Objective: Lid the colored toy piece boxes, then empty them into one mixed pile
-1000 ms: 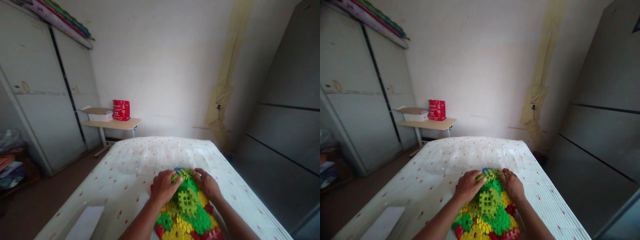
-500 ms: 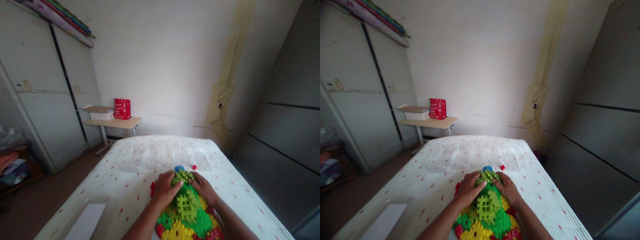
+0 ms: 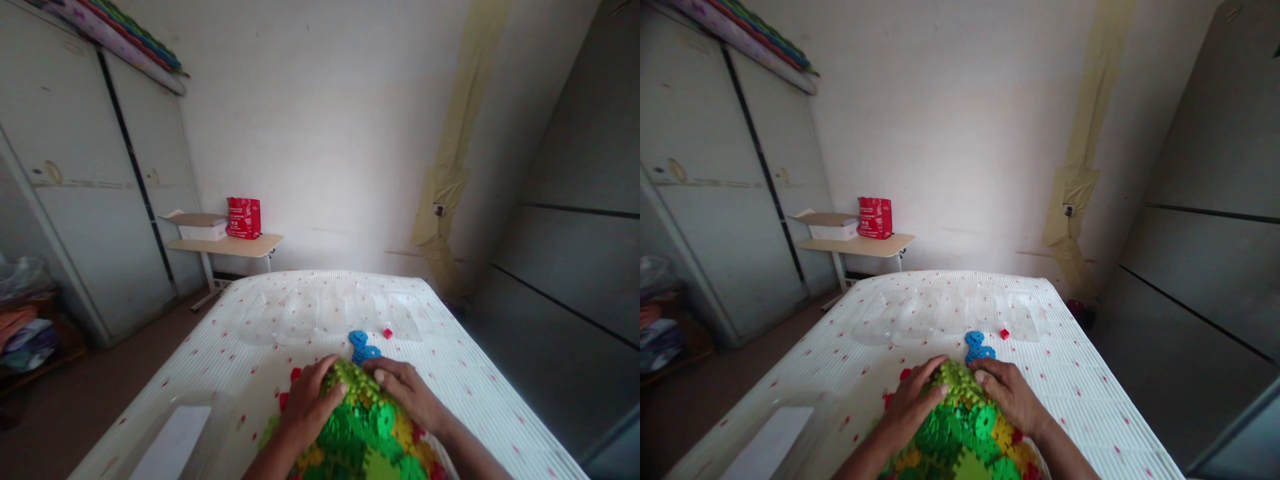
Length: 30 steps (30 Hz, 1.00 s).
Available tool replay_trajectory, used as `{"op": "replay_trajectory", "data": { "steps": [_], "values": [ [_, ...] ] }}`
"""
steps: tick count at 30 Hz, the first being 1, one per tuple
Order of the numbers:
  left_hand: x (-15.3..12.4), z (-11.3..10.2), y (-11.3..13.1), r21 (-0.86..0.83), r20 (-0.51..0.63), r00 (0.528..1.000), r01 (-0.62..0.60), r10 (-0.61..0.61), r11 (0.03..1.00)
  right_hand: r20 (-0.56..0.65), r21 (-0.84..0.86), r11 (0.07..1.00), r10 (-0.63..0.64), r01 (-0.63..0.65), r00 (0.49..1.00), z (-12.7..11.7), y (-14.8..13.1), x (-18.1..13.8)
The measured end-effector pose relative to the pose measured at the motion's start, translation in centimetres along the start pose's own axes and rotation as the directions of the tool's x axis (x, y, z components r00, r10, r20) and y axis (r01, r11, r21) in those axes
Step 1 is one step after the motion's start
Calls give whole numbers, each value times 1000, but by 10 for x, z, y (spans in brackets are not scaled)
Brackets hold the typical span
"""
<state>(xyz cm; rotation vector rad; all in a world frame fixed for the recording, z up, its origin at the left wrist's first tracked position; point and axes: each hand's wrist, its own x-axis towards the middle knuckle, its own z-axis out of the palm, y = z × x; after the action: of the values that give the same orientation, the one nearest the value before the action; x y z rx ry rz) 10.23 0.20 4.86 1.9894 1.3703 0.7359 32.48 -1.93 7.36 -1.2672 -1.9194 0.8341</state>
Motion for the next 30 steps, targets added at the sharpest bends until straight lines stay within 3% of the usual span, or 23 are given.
{"op": "replay_trajectory", "data": {
  "steps": [3, 5, 7, 12, 19, 24, 30],
  "values": [
    [-9, 1, -8, 81, -56, 995, -75, 80, 994, -179, -278, 954, 66, -114, 982, -5, 19, 11],
    [-15, 3, -12, 142, -103, 988, -102, 117, 985, -265, -490, 843, 97, -221, 959, -9, 39, 20],
    [-19, 5, -15, 191, -148, 978, -118, 147, 975, -285, -583, 763, 131, -280, 950, -12, 58, 28],
    [-25, 5, -17, 261, -154, 963, -178, 223, 949, -238, -657, 691, 188, -301, 953, -12, 78, 42],
    [-30, 3, -29, 318, -216, 939, -191, 267, 929, -129, -700, 681, 174, -214, 976, -9, 65, 46],
    [-31, 1, -35, 380, -274, 946, -59, 173, 923, -69, -709, 689, 143, -149, 987, -1, 44, 52],
    [-32, -2, -29, 466, -226, 974, 99, 9, 879, -50, -786, 591, 231, -181, 972, 14, 29, 73]
  ]
}}
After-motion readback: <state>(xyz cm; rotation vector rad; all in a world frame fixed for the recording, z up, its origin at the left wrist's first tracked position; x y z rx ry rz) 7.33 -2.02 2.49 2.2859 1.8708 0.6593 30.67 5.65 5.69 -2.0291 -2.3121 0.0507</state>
